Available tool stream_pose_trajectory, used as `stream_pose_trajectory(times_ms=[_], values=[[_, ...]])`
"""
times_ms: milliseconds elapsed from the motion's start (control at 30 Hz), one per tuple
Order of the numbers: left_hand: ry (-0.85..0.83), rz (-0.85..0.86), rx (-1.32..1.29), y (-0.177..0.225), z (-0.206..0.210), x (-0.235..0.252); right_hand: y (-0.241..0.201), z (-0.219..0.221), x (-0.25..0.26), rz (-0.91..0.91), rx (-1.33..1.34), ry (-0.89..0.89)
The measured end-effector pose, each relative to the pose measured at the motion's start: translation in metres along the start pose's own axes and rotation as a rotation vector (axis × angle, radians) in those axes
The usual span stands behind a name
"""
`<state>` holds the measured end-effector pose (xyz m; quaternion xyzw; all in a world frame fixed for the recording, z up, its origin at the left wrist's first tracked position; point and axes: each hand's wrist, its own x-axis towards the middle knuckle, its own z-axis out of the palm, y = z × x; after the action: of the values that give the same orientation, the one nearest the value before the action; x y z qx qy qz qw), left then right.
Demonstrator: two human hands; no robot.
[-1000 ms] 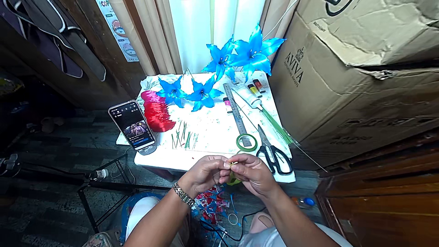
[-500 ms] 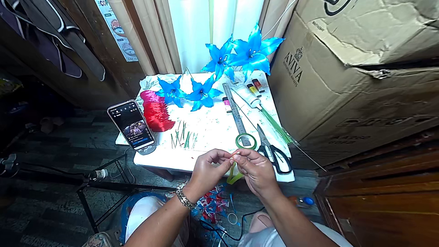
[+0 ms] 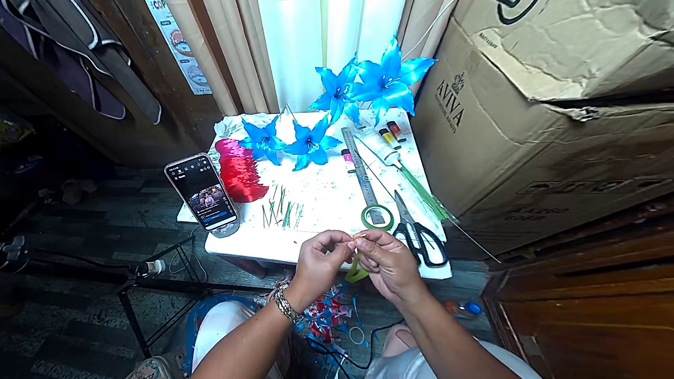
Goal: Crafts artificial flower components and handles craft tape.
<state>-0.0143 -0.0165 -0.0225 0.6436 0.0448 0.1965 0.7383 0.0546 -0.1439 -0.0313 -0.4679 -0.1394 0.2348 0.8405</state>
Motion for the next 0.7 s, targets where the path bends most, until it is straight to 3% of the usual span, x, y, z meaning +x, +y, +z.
stream_pose_trajectory(times_ms=[100,267,433,600,700], values=[[-0.071,-0.182,-0.269,0.003,-0.0049,0.0029,0.0022,-0.0039,0.0,0.042,0.084,-0.093],[-0.114,-0.223,-0.364,0.0029,-0.0065,0.0035,0.0007,-0.0043,-0.0011,0.029,0.082,-0.145],[-0.083,-0.226,-0.34,0.0017,-0.0028,0.0027,-0.002,-0.0042,0.0004,-0.03,0.017,-0.066],[-0.033,-0.057,-0.012,-0.0003,0.0009,0.0009,-0.0035,-0.0012,0.0012,-0.051,-0.101,0.073],[-0.022,-0.125,-0.121,0.001,0.0019,0.0006,-0.0041,-0.0002,0.0015,-0.018,-0.101,0.068]])
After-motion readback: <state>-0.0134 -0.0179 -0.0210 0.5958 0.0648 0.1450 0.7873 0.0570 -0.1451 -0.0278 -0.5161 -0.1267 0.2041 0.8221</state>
